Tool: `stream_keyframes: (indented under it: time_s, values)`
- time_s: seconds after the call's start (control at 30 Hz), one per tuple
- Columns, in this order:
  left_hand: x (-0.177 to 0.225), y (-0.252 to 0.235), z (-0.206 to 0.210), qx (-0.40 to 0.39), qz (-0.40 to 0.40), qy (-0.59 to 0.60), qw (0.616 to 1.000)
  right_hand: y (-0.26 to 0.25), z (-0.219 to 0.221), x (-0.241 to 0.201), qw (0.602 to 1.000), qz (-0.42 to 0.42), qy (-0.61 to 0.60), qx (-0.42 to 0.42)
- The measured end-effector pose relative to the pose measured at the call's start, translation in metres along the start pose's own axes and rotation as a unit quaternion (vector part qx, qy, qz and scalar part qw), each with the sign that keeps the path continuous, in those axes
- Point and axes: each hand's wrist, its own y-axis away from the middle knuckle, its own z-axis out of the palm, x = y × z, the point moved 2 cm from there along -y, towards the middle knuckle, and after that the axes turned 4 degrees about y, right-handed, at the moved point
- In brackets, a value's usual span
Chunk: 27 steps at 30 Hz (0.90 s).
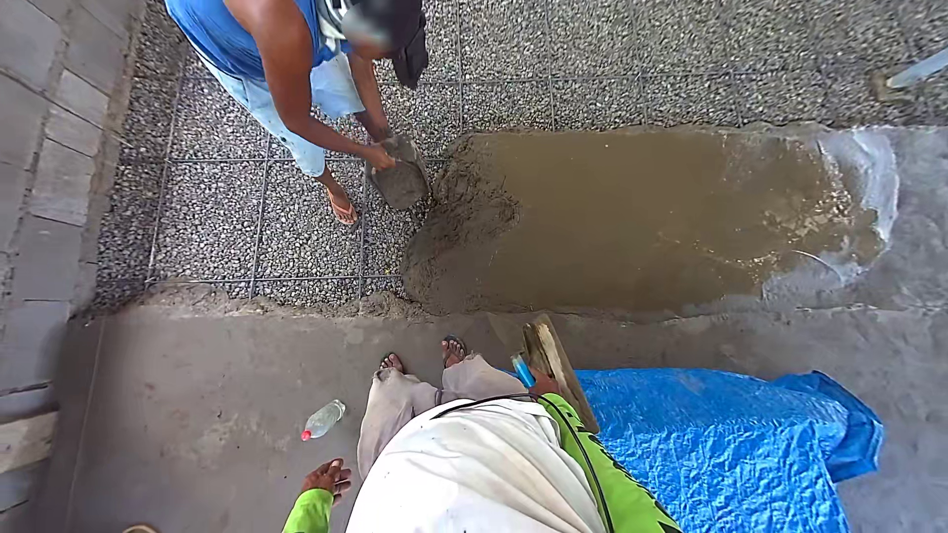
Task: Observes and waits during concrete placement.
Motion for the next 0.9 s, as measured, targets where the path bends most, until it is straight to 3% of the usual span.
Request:
stream_keyframes:
  time_s: [0.9]
  values:
    - [-0.004,0.025,0.005,0.012,-0.008,0.033,0.999,-0.014,-0.009,-0.011,1.000,-0.007,0.028,0.009]
